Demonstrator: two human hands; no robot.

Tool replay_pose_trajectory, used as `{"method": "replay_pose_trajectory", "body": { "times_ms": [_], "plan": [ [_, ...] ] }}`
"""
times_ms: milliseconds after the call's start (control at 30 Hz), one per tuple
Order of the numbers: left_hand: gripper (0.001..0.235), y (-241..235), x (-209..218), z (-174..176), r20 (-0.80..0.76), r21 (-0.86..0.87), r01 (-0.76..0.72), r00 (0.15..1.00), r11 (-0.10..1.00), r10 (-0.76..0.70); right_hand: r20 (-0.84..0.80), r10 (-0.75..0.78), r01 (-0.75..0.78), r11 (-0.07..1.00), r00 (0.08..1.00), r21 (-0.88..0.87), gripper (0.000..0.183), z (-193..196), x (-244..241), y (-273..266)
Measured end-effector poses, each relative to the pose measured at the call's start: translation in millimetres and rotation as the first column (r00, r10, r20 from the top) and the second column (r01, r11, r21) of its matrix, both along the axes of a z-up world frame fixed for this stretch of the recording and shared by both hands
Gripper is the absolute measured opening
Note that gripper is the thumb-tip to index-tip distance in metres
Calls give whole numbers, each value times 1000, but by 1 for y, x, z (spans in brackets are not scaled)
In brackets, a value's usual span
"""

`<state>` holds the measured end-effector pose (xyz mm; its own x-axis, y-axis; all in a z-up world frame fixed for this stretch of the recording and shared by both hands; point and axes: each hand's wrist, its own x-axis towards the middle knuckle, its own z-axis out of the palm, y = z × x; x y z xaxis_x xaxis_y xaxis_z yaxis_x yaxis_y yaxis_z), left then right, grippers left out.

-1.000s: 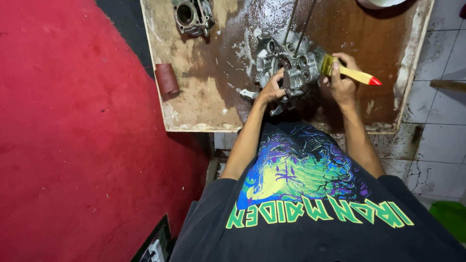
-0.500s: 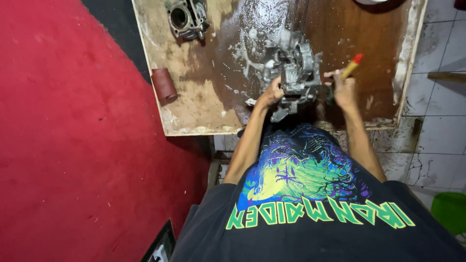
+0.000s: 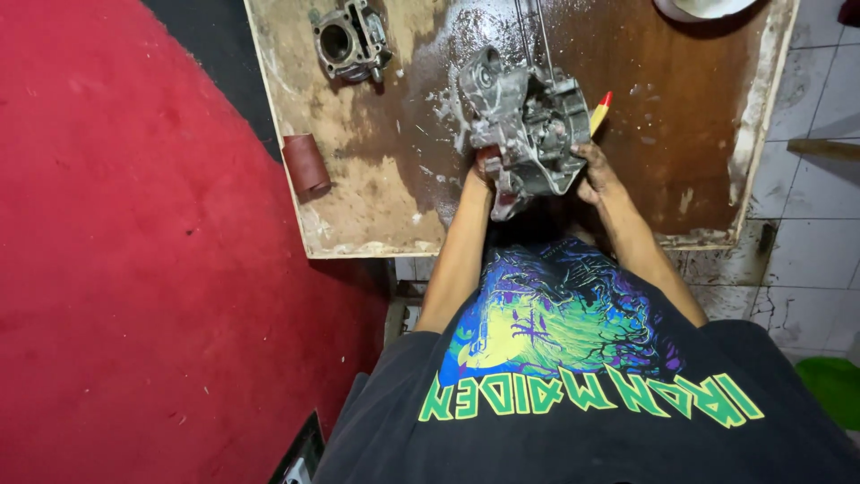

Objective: Cleaning a motorcycle engine crankcase using a brush and a cleaning solution.

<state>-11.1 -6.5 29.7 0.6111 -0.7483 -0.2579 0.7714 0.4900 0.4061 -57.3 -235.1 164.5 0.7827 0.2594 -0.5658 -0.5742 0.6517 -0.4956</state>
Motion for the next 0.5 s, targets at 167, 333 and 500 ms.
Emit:
{"method": "replay_pose_trajectory", "body": {
  "times_ms": [167,333,500],
  "plan": [
    [82,46,-49,9,-92,-53,42,995,998,-47,12,-61,62,990,998,-128,52,-106,-12,-32],
    [78,32,29,9,-258,834,186,964,519,70,222,-97,192,866,970,-462,43,-136,16,-27],
    [66,24,32,-119,179,577,-650,691,494,701,66,-38,77,522,997,-850,67,-89,54,0]
  ]
}}
